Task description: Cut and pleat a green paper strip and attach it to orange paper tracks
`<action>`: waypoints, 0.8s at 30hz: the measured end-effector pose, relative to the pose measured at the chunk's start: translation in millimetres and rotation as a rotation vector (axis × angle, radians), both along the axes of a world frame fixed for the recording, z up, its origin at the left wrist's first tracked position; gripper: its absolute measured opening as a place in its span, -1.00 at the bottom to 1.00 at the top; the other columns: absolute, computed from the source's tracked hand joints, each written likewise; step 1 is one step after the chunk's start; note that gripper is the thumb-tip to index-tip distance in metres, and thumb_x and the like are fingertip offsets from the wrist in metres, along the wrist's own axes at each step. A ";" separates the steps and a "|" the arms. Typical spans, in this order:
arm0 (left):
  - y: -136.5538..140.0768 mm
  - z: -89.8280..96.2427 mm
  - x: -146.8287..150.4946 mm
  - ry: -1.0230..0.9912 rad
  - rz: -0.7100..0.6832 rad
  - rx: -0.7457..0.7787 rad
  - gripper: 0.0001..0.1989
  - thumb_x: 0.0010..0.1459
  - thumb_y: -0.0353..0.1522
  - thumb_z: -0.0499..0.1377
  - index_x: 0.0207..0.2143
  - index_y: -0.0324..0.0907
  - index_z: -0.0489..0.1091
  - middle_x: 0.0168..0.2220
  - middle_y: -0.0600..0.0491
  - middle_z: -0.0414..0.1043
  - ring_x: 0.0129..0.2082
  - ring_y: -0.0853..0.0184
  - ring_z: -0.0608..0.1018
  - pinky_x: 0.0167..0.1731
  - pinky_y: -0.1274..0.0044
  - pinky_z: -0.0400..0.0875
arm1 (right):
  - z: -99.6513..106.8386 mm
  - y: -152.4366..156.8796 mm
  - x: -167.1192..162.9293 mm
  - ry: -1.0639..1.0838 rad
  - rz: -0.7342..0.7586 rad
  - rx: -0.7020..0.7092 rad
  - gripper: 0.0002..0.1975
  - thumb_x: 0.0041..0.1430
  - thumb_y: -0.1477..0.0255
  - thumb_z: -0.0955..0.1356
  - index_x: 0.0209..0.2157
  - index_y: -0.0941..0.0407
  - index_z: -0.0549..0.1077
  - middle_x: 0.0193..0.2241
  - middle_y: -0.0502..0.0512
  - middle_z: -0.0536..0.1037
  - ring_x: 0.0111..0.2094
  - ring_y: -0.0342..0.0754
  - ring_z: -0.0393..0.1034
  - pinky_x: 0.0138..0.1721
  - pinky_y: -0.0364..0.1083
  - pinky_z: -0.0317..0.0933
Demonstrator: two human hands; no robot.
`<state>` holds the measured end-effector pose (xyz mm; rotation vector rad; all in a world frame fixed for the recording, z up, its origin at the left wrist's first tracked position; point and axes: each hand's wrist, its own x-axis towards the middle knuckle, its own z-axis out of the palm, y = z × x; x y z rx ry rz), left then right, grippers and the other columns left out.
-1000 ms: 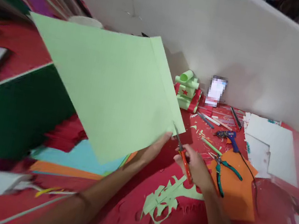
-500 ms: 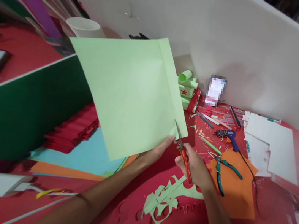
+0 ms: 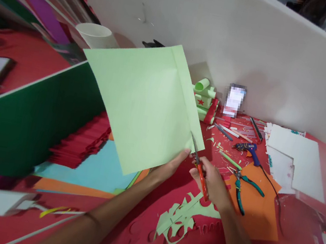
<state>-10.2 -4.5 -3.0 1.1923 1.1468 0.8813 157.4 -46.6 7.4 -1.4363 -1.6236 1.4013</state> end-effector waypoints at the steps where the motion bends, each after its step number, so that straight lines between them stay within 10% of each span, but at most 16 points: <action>1: -0.1 0.4 -0.2 0.000 0.007 -0.007 -0.54 0.19 0.09 0.07 -0.50 -0.03 0.42 -0.33 -0.02 0.58 0.03 0.09 0.53 0.13 0.35 0.38 | 0.0 0.0 -0.2 0.009 -0.007 0.003 -0.60 0.31 0.04 0.28 -0.08 0.08 0.35 -0.56 -0.13 0.26 -0.58 -0.20 0.12 -0.55 -0.21 0.03; 24: -0.3 -16.7 -0.2 -0.039 0.053 -0.087 -0.48 0.08 0.12 0.21 -0.06 0.01 0.50 0.16 0.00 0.47 0.40 0.07 0.15 0.44 0.23 -0.11 | -4.4 -2.1 2.8 0.053 -0.020 0.031 -0.51 0.28 -0.07 0.24 -0.13 0.09 0.32 -0.53 -0.10 0.28 -0.57 -0.19 0.14 -0.56 -0.19 0.06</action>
